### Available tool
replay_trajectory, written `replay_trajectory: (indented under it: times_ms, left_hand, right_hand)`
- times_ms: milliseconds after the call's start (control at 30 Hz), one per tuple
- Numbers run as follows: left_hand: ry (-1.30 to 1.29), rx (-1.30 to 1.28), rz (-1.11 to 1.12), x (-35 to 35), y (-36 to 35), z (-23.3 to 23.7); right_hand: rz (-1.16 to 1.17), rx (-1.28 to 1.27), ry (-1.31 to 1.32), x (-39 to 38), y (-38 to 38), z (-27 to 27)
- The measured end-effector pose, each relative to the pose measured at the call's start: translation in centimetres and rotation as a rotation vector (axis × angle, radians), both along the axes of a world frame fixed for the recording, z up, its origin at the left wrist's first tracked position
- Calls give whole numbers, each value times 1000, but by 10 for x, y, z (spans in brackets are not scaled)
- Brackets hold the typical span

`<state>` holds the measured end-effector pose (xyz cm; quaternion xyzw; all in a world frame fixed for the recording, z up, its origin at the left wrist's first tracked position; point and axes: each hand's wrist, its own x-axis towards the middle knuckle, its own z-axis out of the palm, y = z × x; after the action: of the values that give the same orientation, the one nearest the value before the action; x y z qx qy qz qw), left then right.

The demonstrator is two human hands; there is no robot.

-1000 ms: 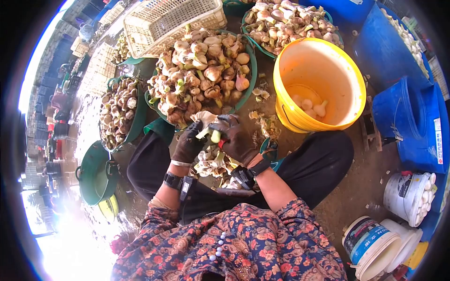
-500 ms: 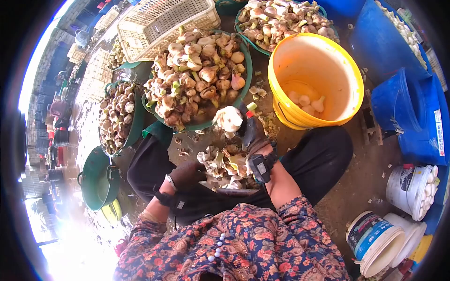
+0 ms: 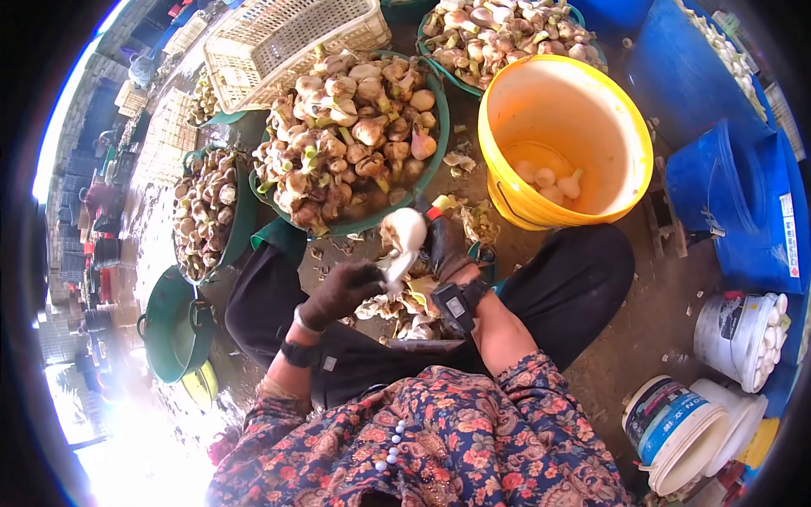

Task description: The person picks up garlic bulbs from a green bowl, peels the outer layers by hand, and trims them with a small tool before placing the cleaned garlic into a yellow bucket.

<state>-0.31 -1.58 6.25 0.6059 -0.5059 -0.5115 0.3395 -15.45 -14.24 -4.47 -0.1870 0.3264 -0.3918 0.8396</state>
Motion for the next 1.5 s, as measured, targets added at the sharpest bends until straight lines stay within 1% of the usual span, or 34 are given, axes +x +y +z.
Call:
replay_trajectory:
  times_ms: [33,100,167,200,267,300,333,367,400,467,500,533,600,633,667,733,800,833,867,900,933,1000,1033,1100,1133,1167,1200,1233,1267,1333,1367,1400,1467,1500]
  left_hand:
    - [-34,70,-49,7,9,6]
    - [-72,140,-103,27,17,7]
    - [-478,243,-180,44,24,-7]
    - [-480,239,-173,40,19,-4]
    - [29,-133,323,15,-2,-1]
    - [33,-136,324,3,-14,-4]
    - [145,-206,413,-10,-26,-7]
    - [254,-276,504,-15,-33,-9]
    - [254,-277,507,-13,-35,-12]
    - [266,-12,372,-12,-41,-21]
    - [311,-17,369,-15,-39,-15]
    - [309,-13,361,-16,-34,2]
    - [335,196,44,-9,-21,33]
    - [179,282,-144,-1,-17,29]
    - [61,246,-253,2,-14,26]
    - [-412,-20,-366,22,-11,-15]
    - [-510,-53,11,32,-30,-40]
    - [-624,-53,130,35,-46,-41]
    - [-767,-187,140,38,-66,-41]
    - [-909,-325,153,41,-88,-39]
    - [-904,-334,155,44,-108,-44]
    - [-1322,-492,-84,51,-141,-62]
    - [-1320,-501,-81,56,-154,-76]
    - [-1433,-521,-343,64,-174,-101]
    - [-1432,-526,-342,67,-186,-105]
    - [-1509,-392,-449,68,-196,-110]
    - [-1578,-252,-561,67,-200,-113]
    - [-1408,-231,-497,56,-196,-83]
    - [-1404,-231,-504,50,-188,-69]
    - [-1068,-226,-59,40,-168,-55]
    - [-975,-235,22,41,-157,-58]
    - [-977,-230,12,39,-145,-58]
    - [-485,-42,60,33,-115,-55]
    - [-442,-39,67,24,-102,-48]
  right_hand:
    - [-16,168,-188,-4,6,39]
    - [55,267,-273,-9,-5,9]
    - [145,287,-365,-8,-1,5]
    - [192,297,-420,-2,3,14]
    - [238,308,-471,-2,7,30]
    - [275,-317,-90,-6,6,38]
    - [292,-930,308,-8,5,41]
    - [187,-353,-134,8,6,32]
    - [190,-353,-135,10,5,21]
    - [276,255,-283,8,1,5]
    - [114,197,92,7,0,7]
    - [106,201,90,6,-3,-4]
    - [-68,128,360,0,-10,-27]
    - [36,166,350,-7,-16,-18]
    - [45,165,347,-9,-16,-8]
    - [35,126,-81,-11,-19,26]
    - [-5,32,-270,-26,-26,73]
    - [-17,54,-531,-34,-34,87]
    - [123,-38,-731,-41,-42,99]
    - [106,-21,-650,-43,-46,100]
    - [88,-4,-568,-45,-47,99]
    - [78,6,-316,-38,-46,62]
    - [80,41,-200,-31,-41,55]
    - [156,48,-54,-20,-32,43]
    - [178,84,28,-15,-31,39]
    - [174,83,28,-11,-32,35]
    - [192,44,147,-10,-31,32]
    - [212,8,266,-8,-27,29]
    - [209,14,268,-7,-25,26]
    - [223,-162,587,-2,-21,20]
    - [141,-460,842,3,-18,5]
    - [138,-450,840,8,-13,0]
    - [-20,-817,1014,16,-6,-1]
    - [4,-870,1068,15,-1,14]
